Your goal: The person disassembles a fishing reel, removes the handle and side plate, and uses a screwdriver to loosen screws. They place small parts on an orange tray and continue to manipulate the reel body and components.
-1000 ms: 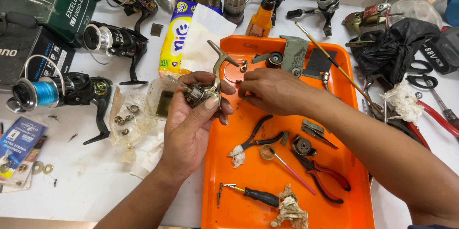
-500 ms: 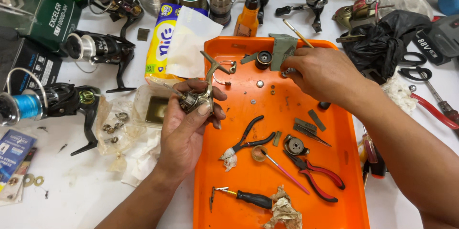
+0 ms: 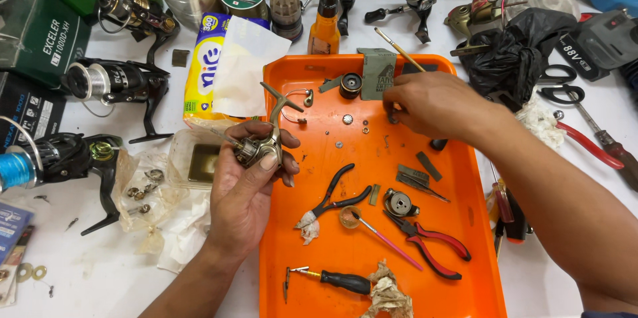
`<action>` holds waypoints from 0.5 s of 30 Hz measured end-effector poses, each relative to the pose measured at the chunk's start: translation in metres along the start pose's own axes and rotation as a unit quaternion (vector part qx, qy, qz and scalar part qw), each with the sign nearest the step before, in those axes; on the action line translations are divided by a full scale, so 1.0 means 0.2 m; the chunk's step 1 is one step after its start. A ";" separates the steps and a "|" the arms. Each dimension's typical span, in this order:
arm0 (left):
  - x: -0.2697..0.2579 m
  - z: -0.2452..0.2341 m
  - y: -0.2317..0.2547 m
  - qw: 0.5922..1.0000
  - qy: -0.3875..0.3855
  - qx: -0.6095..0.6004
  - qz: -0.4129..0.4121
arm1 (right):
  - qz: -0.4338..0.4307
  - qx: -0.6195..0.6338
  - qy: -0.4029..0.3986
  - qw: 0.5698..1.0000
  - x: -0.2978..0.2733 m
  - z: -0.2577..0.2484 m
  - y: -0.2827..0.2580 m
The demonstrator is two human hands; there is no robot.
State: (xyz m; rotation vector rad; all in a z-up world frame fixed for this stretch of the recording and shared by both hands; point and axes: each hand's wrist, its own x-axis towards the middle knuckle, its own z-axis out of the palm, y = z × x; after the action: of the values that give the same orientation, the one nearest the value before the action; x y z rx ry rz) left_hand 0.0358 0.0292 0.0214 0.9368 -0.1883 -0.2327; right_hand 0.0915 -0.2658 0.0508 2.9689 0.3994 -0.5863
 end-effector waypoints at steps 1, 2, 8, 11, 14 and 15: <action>0.00 0.00 0.00 1.000 0.001 -0.001 0.000 | 0.000 -0.001 -0.002 1.000 -0.02 -0.05 -0.02; 0.00 0.00 0.00 1.000 0.000 0.000 -0.001 | 0.041 -0.014 -0.048 0.998 -0.05 -0.10 -0.03; 0.00 0.01 0.00 1.000 -0.003 0.003 -0.001 | 0.097 -0.042 0.009 0.994 0.00 -0.13 -0.01; -0.01 0.01 0.01 1.000 0.000 0.000 0.000 | 0.043 -0.075 0.024 0.996 0.10 -0.09 -0.02; -0.01 0.02 0.02 1.000 0.002 -0.004 0.000 | -0.001 -0.108 0.030 0.994 0.18 -0.05 0.03; -0.01 0.01 0.03 1.000 0.007 -0.006 -0.002 | -0.012 -0.117 0.029 0.993 0.20 -0.03 0.04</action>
State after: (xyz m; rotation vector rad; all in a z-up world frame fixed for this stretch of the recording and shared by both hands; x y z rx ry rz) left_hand 0.0332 0.0309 0.0276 0.9272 -0.1723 -0.2305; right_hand 0.1316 -0.2633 0.0410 2.7650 0.4727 -0.4220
